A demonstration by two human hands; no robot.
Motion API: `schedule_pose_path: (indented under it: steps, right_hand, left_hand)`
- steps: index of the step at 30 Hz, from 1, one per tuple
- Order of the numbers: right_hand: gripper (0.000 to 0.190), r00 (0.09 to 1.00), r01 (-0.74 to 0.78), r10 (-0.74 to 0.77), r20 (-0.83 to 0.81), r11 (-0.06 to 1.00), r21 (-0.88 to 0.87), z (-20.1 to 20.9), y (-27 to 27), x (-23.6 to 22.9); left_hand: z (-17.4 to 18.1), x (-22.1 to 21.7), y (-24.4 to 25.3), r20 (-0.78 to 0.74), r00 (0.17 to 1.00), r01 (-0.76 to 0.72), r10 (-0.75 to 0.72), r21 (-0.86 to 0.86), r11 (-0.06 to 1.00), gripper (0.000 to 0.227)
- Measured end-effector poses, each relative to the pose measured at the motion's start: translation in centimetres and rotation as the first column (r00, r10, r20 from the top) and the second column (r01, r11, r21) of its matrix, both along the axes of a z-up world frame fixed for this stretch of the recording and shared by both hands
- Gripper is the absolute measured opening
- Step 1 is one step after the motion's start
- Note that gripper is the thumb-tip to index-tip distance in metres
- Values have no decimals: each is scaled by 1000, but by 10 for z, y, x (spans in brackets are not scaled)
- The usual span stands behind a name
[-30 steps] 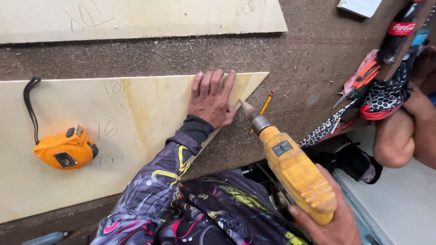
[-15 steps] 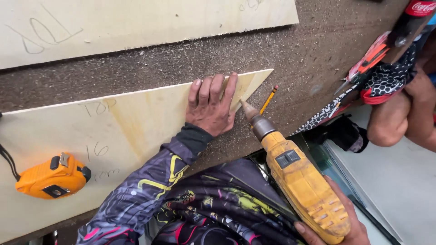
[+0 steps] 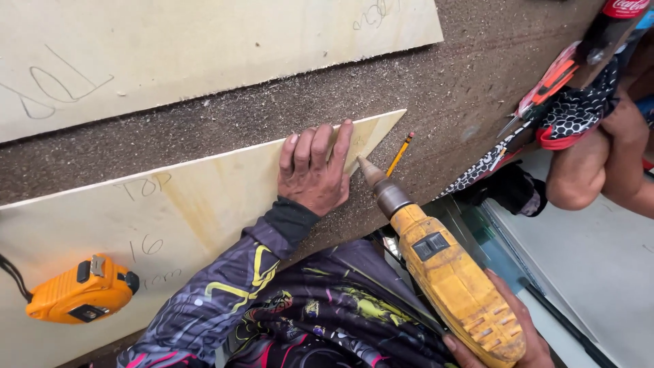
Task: Measuring wood panels with a tape measure and pencil, then drilling holes using a power drill.
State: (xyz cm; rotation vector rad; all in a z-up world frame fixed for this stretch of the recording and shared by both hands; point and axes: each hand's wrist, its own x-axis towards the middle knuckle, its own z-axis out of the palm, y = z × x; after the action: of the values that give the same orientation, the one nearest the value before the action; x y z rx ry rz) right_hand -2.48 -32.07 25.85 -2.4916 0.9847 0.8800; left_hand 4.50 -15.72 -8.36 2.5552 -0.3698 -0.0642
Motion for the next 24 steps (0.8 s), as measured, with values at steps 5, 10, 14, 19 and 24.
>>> schedule_pose_path:
  steps: [5, 10, 14, 19, 24]
  right_hand:
    - [103, 977, -14, -68, -200, 923, -384, -5, 50, 51]
    - [98, 989, -96, 58, -133, 949, -302, -8, 54, 53]
    - [104, 951, -63, -54, -304, 930, -363, -7, 64, 79]
    - [95, 962, -168, 81, -262, 928, -332, -8, 69, 77]
    - [90, 977, -94, 26, -211, 942, -321, -17, 70, 82]
  left_hand:
    - [10, 10, 2, 11, 997, -73, 73, -8, 997, 60]
    - [13, 13, 2, -3, 995, -104, 104, -25, 994, 49]
    - [15, 18, 2, -18, 992, -127, 126, -57, 990, 43]
    - [18, 17, 1, -58, 989, -143, 139, -64, 988, 41]
    - [16, 18, -2, -47, 984, -177, 175, -53, 983, 41]
